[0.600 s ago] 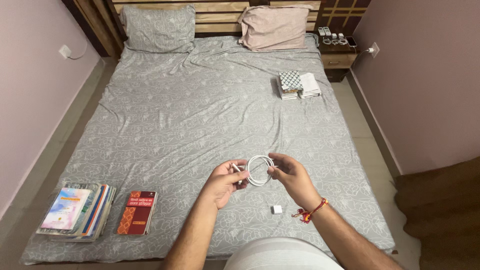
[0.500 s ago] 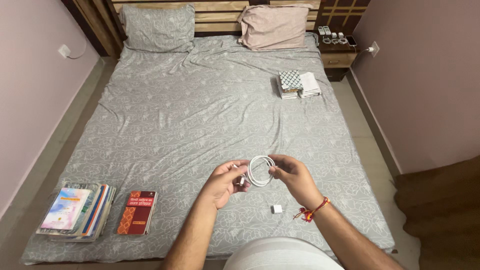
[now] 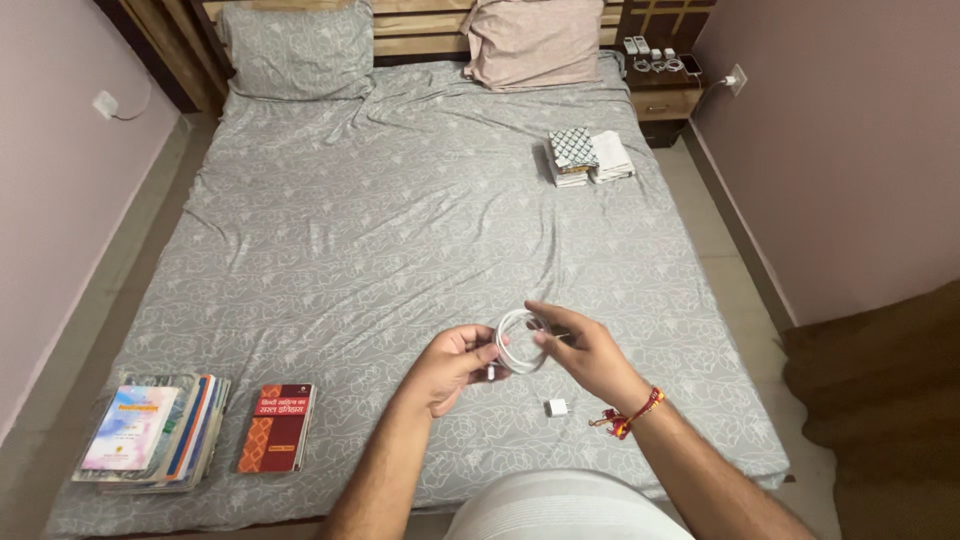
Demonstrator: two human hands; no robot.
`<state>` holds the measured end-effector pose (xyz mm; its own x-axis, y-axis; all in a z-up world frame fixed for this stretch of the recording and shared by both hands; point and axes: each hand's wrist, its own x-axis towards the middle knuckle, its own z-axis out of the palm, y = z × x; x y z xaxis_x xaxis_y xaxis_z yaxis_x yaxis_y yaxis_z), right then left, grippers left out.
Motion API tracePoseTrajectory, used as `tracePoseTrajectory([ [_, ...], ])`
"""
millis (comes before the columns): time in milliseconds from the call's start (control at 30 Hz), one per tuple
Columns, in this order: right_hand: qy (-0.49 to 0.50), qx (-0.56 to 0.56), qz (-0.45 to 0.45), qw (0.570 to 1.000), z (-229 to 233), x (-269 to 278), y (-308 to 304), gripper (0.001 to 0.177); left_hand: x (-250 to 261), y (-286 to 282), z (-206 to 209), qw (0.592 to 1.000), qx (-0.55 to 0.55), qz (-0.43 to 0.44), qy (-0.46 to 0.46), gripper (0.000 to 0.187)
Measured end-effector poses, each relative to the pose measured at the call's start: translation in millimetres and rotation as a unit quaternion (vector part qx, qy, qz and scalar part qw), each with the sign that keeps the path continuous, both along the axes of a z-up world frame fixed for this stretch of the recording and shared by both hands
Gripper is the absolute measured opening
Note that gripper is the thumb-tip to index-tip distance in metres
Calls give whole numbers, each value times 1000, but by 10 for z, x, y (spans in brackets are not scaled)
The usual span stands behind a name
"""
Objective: The person picks up a coiled white cable from a bed, carries it to a nightstand, and places it there; they then pick up a folded white garment and carry it across the room.
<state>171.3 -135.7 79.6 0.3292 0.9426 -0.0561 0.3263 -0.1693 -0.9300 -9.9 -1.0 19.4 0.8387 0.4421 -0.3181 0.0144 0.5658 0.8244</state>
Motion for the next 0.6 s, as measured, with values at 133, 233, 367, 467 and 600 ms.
tracePoseTrajectory([
  [133, 76, -13, -18, 997, 47, -153, -5, 55, 7, 3, -156, 998, 0, 24, -52, 22],
  [233, 73, -21, -65, 995, 19, -241, 3, 52, -15, -2, -203, 998, -2, 7, -60, 23],
  [367, -73, -9, -77, 994, -2, -322, -77, 51, -80, 6, -166, 999, -7, -18, -35, 27],
  [467, -102, 20, -64, 993, -21, -362, -112, 53, -102, 4, -133, 999, 16, -38, -15, 28],
  [600, -93, 5, -89, 992, -72, -397, -117, 47, -94, -32, -152, 999, 23, -31, 12, 30],
])
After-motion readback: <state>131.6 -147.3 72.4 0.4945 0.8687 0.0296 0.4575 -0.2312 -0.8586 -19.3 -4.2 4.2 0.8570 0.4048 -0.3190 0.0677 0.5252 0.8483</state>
